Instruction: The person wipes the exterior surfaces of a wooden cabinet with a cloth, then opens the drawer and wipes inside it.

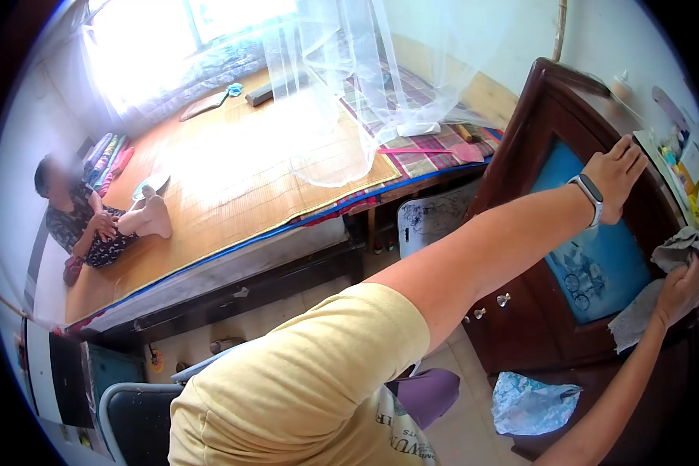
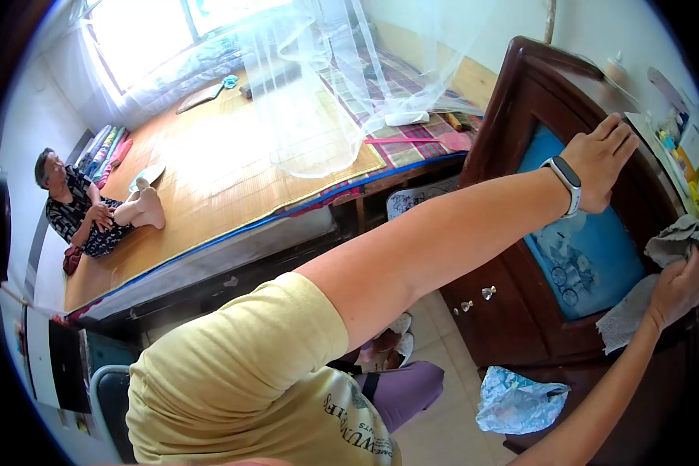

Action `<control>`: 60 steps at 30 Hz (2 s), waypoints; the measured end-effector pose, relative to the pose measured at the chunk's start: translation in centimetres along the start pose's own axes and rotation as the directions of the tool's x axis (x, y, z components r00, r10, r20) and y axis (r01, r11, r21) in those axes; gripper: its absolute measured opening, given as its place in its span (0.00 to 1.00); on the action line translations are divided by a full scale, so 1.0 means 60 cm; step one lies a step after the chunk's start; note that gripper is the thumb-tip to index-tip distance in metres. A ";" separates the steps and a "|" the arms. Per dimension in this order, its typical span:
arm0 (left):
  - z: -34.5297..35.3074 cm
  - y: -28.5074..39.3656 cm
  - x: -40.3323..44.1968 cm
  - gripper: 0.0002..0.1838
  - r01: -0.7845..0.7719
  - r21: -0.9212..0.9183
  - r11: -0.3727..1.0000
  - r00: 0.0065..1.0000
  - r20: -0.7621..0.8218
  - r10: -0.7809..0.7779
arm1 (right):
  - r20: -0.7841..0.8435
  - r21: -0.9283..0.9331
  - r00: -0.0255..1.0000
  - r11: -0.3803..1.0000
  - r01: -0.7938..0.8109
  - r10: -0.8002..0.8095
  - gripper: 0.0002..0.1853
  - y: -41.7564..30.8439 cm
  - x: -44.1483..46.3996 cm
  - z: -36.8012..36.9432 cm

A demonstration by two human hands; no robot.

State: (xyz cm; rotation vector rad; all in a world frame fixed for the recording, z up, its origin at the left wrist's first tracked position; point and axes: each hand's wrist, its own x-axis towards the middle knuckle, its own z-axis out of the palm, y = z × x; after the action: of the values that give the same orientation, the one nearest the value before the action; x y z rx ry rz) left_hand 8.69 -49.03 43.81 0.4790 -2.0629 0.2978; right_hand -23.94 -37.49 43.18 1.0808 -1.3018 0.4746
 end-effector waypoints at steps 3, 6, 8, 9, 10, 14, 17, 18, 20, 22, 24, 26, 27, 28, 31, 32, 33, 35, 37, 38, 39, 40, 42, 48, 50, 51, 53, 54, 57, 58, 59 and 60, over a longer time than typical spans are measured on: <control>-0.003 0.000 0.001 0.44 0.017 0.041 0.999 0.996 0.083 -0.020 | 0.043 -0.010 0.999 1.000 -0.002 0.003 0.16 -0.026 0.014 -0.032; 0.011 -0.009 0.000 0.43 -0.041 0.119 0.992 0.999 0.030 0.038 | 0.004 0.007 1.000 1.000 -0.007 0.007 0.14 -0.067 0.038 -0.079; -0.010 -0.001 0.005 0.43 0.029 0.001 1.000 0.994 0.104 -0.029 | 0.027 0.045 0.998 0.997 -0.064 0.063 0.11 -0.110 0.069 -0.134; -0.002 -0.006 0.006 0.43 -0.030 0.033 0.999 0.995 0.096 0.027 | -0.070 0.100 0.996 0.993 -0.056 0.063 0.11 -0.119 0.077 -0.142; 0.012 -0.014 0.005 0.44 -0.078 0.040 0.996 0.996 0.045 0.076 | -0.019 0.097 0.995 0.991 -0.093 0.095 0.11 -0.117 0.072 -0.135; 0.002 -0.007 0.006 0.44 -0.065 0.000 0.998 0.996 0.058 0.065 | -0.020 0.158 0.987 0.975 -0.156 0.161 0.12 -0.127 0.070 -0.145; 0.002 0.001 0.005 0.44 -0.057 -0.015 0.998 0.997 0.059 0.058 | -0.047 0.198 0.982 0.966 -0.168 0.181 0.13 -0.130 0.067 -0.147; -0.001 -0.001 0.004 0.44 -0.044 -0.003 0.999 0.997 0.067 0.044 | -0.042 0.207 0.981 0.962 -0.178 0.191 0.13 -0.134 0.069 -0.149; 0.001 -0.004 0.003 0.44 -0.052 -0.011 0.999 0.997 0.059 0.052 | -0.019 0.190 0.982 0.965 -0.182 0.189 0.14 -0.138 0.072 -0.154; 0.001 -0.006 0.004 0.44 -0.064 -0.020 0.998 0.997 0.050 0.064 | 0.002 0.171 0.982 0.967 -0.187 0.190 0.15 -0.144 0.074 -0.161; 0.001 -0.005 0.004 0.44 -0.042 -0.010 0.999 0.997 0.065 0.043 | 0.070 0.133 0.978 0.970 -0.202 0.195 0.19 -0.149 0.075 -0.168; 0.004 -0.005 0.003 0.44 -0.046 -0.013 0.999 0.997 0.062 0.047 | 0.091 0.124 0.975 0.969 -0.215 0.204 0.20 -0.151 0.075 -0.168; 0.004 -0.005 0.003 0.44 -0.048 -0.006 0.999 0.997 0.057 0.048 | 0.107 0.122 0.971 0.966 -0.227 0.215 0.21 -0.153 0.075 -0.169; 0.006 -0.007 0.003 0.44 -0.053 -0.009 0.999 0.997 0.060 0.053 | 0.145 0.109 0.962 0.962 -0.249 0.232 0.22 -0.155 0.078 -0.173; 0.009 -0.009 0.005 0.44 -0.075 0.009 0.997 0.996 0.046 0.074 | 0.151 0.134 0.961 0.958 -0.254 0.233 0.24 -0.155 0.081 -0.179; 0.010 -0.009 0.005 0.44 -0.079 0.000 0.997 0.996 0.041 0.079 | 0.168 0.134 0.955 0.954 -0.268 0.244 0.26 -0.156 0.081 -0.179; 0.010 -0.009 0.005 0.44 -0.088 -0.015 0.996 0.995 0.045 0.088 | 0.175 0.118 0.952 0.955 -0.274 0.251 0.26 -0.156 0.082 -0.180; 0.008 -0.008 0.007 0.44 -0.090 0.001 0.996 0.995 0.042 0.090 | 0.174 0.136 0.946 0.944 -0.300 0.275 0.27 -0.157 0.087 -0.182; 0.006 -0.005 0.007 0.44 -0.101 -0.009 0.995 0.994 0.044 0.101 | 0.175 0.107 0.937 0.941 -0.322 0.301 0.27 -0.157 0.090 -0.179; 0.005 -0.005 0.007 0.44 -0.096 -0.004 0.995 0.994 0.049 0.096 | 0.179 0.114 0.938 0.941 -0.319 0.297 0.27 -0.156 0.091 -0.178; 0.003 -0.004 0.007 0.44 -0.090 0.002 0.996 0.995 0.054 0.090 | 0.183 0.123 0.939 0.941 -0.316 0.292 0.26 -0.156 0.090 -0.180; 0.002 -0.004 0.007 0.44 -0.084 -0.004 0.996 0.995 0.060 0.084 | 0.210 0.136 0.933 0.937 -0.322 0.291 0.24 -0.156 0.089 -0.183; 0.000 -0.002 0.009 0.45 -0.086 -0.003 0.996 0.994 0.073 0.086 | 0.186 0.126 0.937 0.939 -0.320 0.295 0.24 -0.160 0.078 -0.180; -0.003 -0.002 0.011 0.44 -0.062 0.033 0.998 0.992 0.116 0.058 | 0.242 0.026 0.939 0.965 -0.260 0.247 0.18 -0.180 0.036 -0.178; -0.004 -0.002 0.012 0.44 -0.052 0.057 0.997 0.991 0.123 0.045 | 0.322 0.003 0.921 0.972 -0.235 0.221 0.19 -0.175 0.006 -0.170; -0.004 -0.002 0.012 0.44 -0.052 0.048 0.998 0.990 0.130 0.045 | 0.404 -0.017 0.894 0.979 -0.203 0.192 0.19 -0.173 -0.012 -0.165; -0.008 -0.002 0.013 0.44 -0.048 0.040 0.998 0.990 0.135 0.043 | 0.392 0.030 0.893 0.967 -0.253 0.221 0.19 -0.176 -0.044 -0.168; -0.009 -0.002 0.014 0.44 -0.050 0.041 0.998 0.989 0.143 0.043 | 0.382 0.078 0.890 0.951 -0.300 0.250 0.19 -0.177 -0.058 -0.170; -0.009 -0.004 0.015 0.44 -0.050 0.018 0.999 0.987 0.152 0.047 | 0.388 0.126 0.880 0.930 -0.345 0.274 0.19 -0.178 -0.088 -0.170; -0.012 -0.003 0.014 0.44 -0.053 -0.009 0.999 0.986 0.155 0.054 | 0.389 0.130 0.880 0.930 -0.345 0.272 0.19 -0.184 -0.097 -0.173; -0.014 -0.002 0.014 0.44 -0.051 -0.007 0.999 0.987 0.155 0.051 | 0.444 0.107 0.843 0.916 -0.386 0.303 0.19 -0.190 -0.106 -0.175; -0.015 -0.001 0.015 0.44 -0.054 -0.003 0.999 0.984 0.171 0.053 | 0.498 0.083 0.803 0.903 -0.421 0.328 0.19 -0.196 -0.115 -0.178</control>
State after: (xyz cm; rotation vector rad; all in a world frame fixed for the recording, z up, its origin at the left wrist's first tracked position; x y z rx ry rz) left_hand 9.03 -48.92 45.04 0.4645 -2.2460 0.2993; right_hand -10.60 -32.10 33.56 1.1391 -1.9638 0.6696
